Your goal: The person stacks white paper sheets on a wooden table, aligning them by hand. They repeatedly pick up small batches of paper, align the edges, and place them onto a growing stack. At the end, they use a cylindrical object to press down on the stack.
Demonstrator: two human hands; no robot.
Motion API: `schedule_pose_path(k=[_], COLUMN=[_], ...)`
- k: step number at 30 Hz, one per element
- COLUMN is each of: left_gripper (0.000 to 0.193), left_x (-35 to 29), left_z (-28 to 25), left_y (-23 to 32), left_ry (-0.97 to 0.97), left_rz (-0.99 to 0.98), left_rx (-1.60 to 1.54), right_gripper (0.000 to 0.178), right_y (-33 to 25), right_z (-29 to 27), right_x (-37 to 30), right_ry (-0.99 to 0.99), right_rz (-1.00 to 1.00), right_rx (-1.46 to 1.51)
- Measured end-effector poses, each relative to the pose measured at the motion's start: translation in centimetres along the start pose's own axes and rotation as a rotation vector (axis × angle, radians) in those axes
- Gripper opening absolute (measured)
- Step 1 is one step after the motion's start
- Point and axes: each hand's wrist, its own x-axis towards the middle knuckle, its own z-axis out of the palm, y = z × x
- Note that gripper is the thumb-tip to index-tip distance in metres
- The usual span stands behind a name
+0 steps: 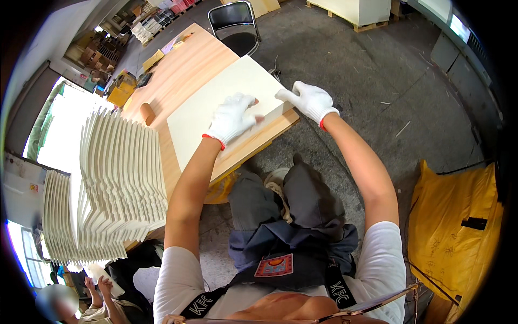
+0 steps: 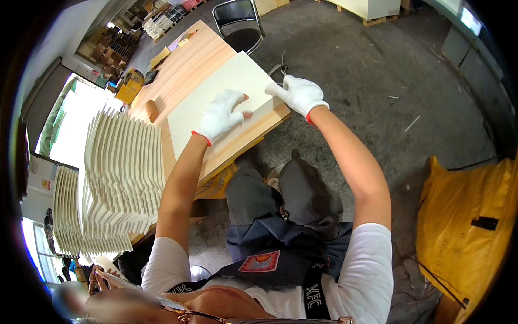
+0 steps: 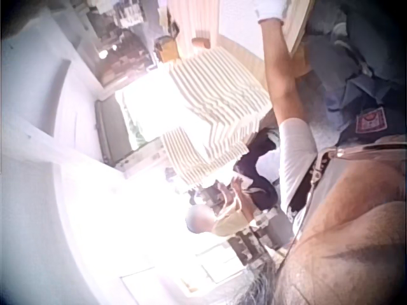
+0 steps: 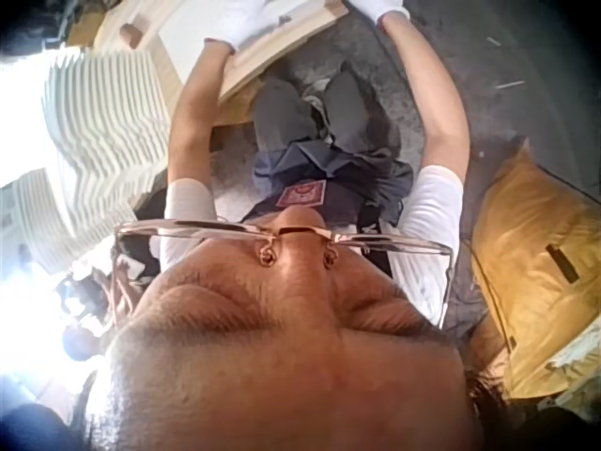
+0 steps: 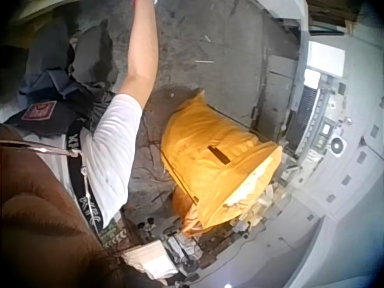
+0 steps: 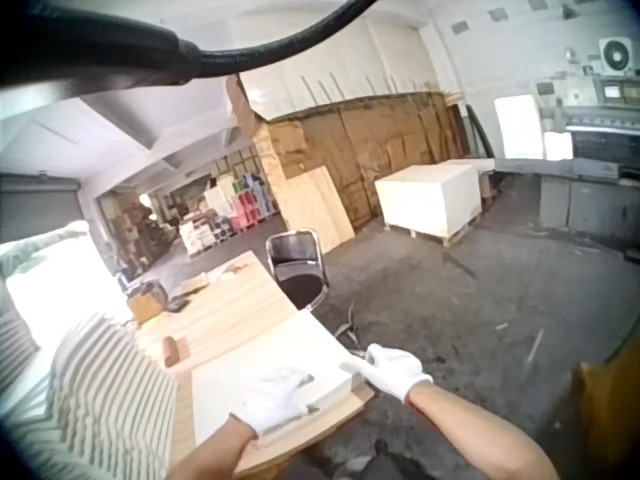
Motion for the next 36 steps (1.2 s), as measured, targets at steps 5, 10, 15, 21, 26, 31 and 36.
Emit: schedule_pose_path(k=[5, 10, 15, 21, 26, 31, 36], left_gripper=[0.028, 0.025, 0.032, 0.032, 0.038, 0.041, 0.040], left_x=[2.8, 3.2, 2.7, 2.6, 2.5, 2.7, 2.4], left_z=[0.7, 2.4, 3.6, 3.0, 3.2, 3.4, 4.3], left_y=[0.4, 0.1, -1.2, -0.8, -0.8, -1.1, -1.4], left_ry=[0.027, 0.095, 0.147, 0.055, 0.055, 0.062, 0.184], left_rz=[-0.114, -0.116, 0.041, -0.006, -0.026, -0.035, 0.014], left_rx=[-0.150, -0.260, -0.544, -0.680, -0.661, -0.629, -0.794], right_gripper=[0.050, 0.057, 0.066, 0.060, 0.056, 0.056, 0.054], right_y=[-0.1, -2.1, -3.5, -2.6, -2.2, -2.0, -2.4], right_z=[0.1, 1.4, 2.7, 4.0, 4.9, 5.1, 5.0], right_x=[1.6, 2.9, 1.2, 0.8, 1.3, 1.3, 1.0], right_ry=[0.363, 0.230, 0.237, 0.374, 0.413, 0.434, 0.392], right_rz=[-0.497, -0.281, 0.016, 0.016, -0.006, -0.039, -0.007], right_rx=[-0.348, 0.114, 0.420, 0.456, 0.463, 0.455, 0.452])
